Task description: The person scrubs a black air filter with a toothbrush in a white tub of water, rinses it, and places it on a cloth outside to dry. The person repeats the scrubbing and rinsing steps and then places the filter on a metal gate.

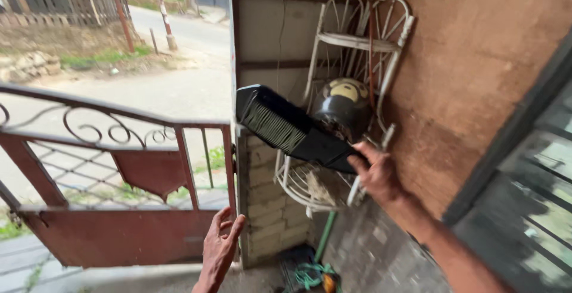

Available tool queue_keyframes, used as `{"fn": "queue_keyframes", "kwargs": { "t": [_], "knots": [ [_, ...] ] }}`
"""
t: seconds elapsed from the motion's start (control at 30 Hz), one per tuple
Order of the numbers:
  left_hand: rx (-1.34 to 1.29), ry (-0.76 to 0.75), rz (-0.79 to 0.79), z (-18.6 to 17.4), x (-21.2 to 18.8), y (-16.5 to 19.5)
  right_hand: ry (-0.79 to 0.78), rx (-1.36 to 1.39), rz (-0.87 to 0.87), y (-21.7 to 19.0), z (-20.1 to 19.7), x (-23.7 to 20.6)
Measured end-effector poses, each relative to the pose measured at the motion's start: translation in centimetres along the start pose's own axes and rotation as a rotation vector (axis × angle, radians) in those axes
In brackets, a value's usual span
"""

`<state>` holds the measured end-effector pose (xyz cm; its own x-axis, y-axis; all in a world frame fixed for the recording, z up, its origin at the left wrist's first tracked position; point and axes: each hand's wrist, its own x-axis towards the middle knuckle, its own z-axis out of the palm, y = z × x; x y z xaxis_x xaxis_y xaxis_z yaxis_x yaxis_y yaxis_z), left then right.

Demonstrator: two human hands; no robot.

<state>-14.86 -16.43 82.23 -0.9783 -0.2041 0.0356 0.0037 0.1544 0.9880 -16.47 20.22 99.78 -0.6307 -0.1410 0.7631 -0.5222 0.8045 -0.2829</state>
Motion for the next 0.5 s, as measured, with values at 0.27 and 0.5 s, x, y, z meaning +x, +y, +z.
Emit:
{"fn": "queue_keyframes", "kwargs": {
  "t": [0.27,0.5],
  "knots": [
    [0.022,0.024,0.210,-1.5,9.5,4.4,-0.127,-0.144,-0.109,3.4,0.5,10.6],
    [0.022,-0.046,0.199,-1.9,15.8,1.6,-0.167,-0.076,-0.015,5.3,5.9,7.8]
  ]
}}
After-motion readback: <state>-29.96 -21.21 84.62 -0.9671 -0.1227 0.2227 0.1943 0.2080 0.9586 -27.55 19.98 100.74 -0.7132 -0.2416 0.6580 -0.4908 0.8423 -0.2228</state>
